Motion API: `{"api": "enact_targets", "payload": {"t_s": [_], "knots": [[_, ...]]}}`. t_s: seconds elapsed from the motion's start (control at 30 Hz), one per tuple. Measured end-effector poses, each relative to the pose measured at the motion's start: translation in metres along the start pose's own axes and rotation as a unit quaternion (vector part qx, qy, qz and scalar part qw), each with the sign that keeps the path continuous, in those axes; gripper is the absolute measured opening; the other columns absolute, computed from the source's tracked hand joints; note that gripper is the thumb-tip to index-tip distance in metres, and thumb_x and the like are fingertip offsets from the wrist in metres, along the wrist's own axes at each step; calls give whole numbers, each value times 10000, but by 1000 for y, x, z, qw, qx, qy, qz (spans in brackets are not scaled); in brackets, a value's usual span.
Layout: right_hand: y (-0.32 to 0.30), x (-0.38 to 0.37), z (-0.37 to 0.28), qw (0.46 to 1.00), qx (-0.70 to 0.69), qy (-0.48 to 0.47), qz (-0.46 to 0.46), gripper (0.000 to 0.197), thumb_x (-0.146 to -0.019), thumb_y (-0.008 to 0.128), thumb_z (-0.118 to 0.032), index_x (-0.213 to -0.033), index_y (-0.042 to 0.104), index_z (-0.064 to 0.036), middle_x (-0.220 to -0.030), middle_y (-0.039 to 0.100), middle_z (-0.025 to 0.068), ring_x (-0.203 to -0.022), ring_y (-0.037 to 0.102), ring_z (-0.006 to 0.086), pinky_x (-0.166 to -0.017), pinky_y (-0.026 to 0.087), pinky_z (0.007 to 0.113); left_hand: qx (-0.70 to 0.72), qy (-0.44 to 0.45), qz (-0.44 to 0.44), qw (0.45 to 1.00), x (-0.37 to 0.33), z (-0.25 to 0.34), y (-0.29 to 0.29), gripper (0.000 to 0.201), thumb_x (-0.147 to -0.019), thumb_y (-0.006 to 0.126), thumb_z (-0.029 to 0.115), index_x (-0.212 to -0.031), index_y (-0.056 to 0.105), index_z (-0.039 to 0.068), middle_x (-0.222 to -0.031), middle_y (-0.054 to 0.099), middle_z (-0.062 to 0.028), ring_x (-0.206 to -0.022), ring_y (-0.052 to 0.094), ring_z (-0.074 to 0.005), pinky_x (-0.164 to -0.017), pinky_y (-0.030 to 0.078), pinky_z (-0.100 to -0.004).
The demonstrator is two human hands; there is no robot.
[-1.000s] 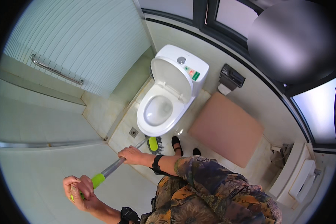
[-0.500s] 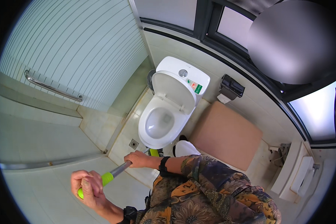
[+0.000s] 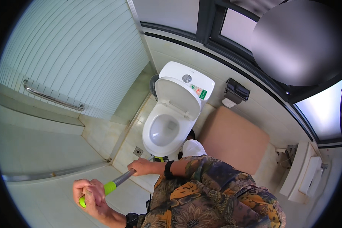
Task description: Mopping the bathroom floor and cleaning the sink area.
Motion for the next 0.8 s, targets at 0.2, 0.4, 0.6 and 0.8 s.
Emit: {"api": "enact_targets", "payload": {"t_s": [0.2, 0.4, 0.6, 0.8], "knots": [[12, -24, 5, 1000, 3, -5, 1, 144, -708, 634, -196, -813, 564, -126, -729, 617, 52, -779, 611, 291, -671, 435, 448, -5, -1, 39, 999, -9, -15, -31, 226, -918, 564, 207, -846, 474, 13, -442, 294, 76, -349, 234, -33, -429, 241, -214], [24, -57, 3, 1000, 15, -7, -18, 208, -699, 659, -177, -871, 550, -135, -751, 614, 23, -824, 601, 254, -744, 404, 403, -23, 25, 105, 994, -19, -18, -68, 212, -947, 502, 229, -917, 474, 21, -430, 257, 74, -355, 218, -38, -541, 315, -219], [43, -59, -4, 1000, -5, -30, 8, 215, -704, 668, -175, -869, 541, -122, -735, 611, 24, -809, 605, 258, -734, 407, 401, -6, 20, 81, 996, -7, -20, -99, 235, -940, 530, 244, -947, 455, 22, -428, 288, 76, -349, 256, -39, -544, 299, -224], [25, -50, 11, 998, -9, -17, 64, 199, -693, 683, -173, -811, 532, -119, -710, 615, 54, -750, 615, 283, -715, 411, 421, 3, 26, 47, 999, -19, -27, -68, 235, -945, 524, 257, -934, 458, 32, -426, 294, 75, -352, 257, -36, -559, 301, -225]]}}
Point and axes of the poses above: each hand's wrist, its own x-axis away from the middle knuckle, its own y-axis out of the palm, z = x × y, the point moved 5 cm from there along -x, towards the middle knuckle
